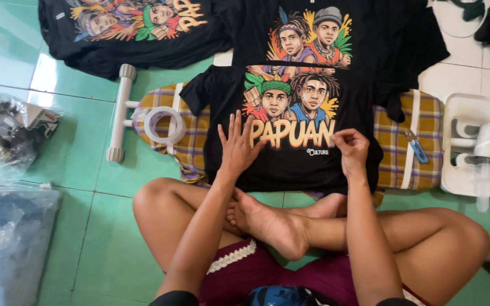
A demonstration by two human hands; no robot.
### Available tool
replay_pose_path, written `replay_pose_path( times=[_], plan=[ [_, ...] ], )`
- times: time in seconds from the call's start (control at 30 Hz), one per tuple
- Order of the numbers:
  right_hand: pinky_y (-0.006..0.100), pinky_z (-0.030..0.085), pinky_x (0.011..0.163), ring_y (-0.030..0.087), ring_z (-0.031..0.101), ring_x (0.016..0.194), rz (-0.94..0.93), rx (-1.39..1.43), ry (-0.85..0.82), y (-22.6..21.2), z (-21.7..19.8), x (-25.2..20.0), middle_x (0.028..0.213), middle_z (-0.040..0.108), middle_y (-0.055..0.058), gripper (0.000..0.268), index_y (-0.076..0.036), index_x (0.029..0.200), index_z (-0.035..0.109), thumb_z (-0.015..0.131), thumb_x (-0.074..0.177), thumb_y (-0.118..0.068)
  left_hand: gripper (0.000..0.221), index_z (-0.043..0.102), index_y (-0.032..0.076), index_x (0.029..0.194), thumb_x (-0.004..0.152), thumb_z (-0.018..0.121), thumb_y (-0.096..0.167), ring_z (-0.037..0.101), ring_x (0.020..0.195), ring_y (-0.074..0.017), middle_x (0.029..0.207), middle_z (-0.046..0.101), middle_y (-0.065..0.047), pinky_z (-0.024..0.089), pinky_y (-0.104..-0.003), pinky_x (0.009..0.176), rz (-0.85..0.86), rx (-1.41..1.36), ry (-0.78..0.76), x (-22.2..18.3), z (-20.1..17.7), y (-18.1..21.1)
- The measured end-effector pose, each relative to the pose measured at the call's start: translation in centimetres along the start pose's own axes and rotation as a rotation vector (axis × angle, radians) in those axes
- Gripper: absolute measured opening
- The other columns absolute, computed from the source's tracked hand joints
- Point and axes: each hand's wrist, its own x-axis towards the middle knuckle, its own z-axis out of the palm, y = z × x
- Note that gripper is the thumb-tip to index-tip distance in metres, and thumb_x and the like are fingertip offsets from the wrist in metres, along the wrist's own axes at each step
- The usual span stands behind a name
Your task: The person is using adhesive tape to remove lint and small debris from the surface of printed t-shirts laid out on the floor and an ironing board.
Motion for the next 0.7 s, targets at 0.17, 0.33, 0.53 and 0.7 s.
replay_pose_path(
  times=[0.17, 0.33, 0.53, 0.7],
  plan=[
    [0.022, 0.053, 0.070, 0.007, 0.064, 0.067, -0.131, -0.386, -0.060, -4.5, 3.9, -1.8, 0.073, 0.071, 0.004, 0.017, -0.012, 0.087, 0.078, 0.090, 0.078, -0.004, 0.083, 0.040, 0.018, 0.154, 0.089, 0.065, 0.063, 0.017, 0.157, -0.0367, 0.167, 0.020, -0.022, 0.008, -0.071, 0.119, -0.080, 0.020, 0.017, 0.2, 0.0, -0.4],
    [0.023, 0.055, 0.066, 0.008, 0.058, 0.070, 0.067, -0.411, -0.309, -3.6, 6.0, -1.1, 0.077, 0.068, 0.004, 0.027, -0.006, 0.096, 0.076, 0.088, 0.072, -0.003, 0.100, 0.037, 0.018, 0.157, 0.079, 0.069, 0.070, 0.012, 0.157, -0.0401, 0.167, 0.019, -0.023, 0.001, -0.077, 0.115, -0.160, 0.065, 0.059, 0.5, 0.0, -0.7],
    [0.027, 0.057, 0.067, 0.012, 0.063, 0.073, 0.101, -0.590, -0.462, -2.1, 8.3, -2.2, 0.083, 0.073, 0.007, 0.031, -0.009, 0.103, 0.079, 0.086, 0.073, -0.005, 0.100, 0.034, 0.017, 0.159, 0.081, 0.065, 0.072, 0.011, 0.157, -0.0391, 0.168, 0.018, -0.021, 0.001, -0.077, 0.114, -0.188, 0.089, 0.019, 0.6, -0.6, -0.7],
    [0.029, 0.056, 0.065, 0.016, 0.067, 0.072, -0.015, -0.654, -0.394, -2.1, 8.3, -1.9, 0.084, 0.074, 0.009, 0.027, -0.012, 0.103, 0.079, 0.085, 0.077, -0.008, 0.107, 0.031, 0.018, 0.160, 0.077, 0.067, 0.075, 0.008, 0.158, -0.0387, 0.169, 0.016, -0.020, 0.001, -0.077, 0.115, -0.185, 0.102, -0.014, 0.5, -0.8, -0.6]
  ],
)
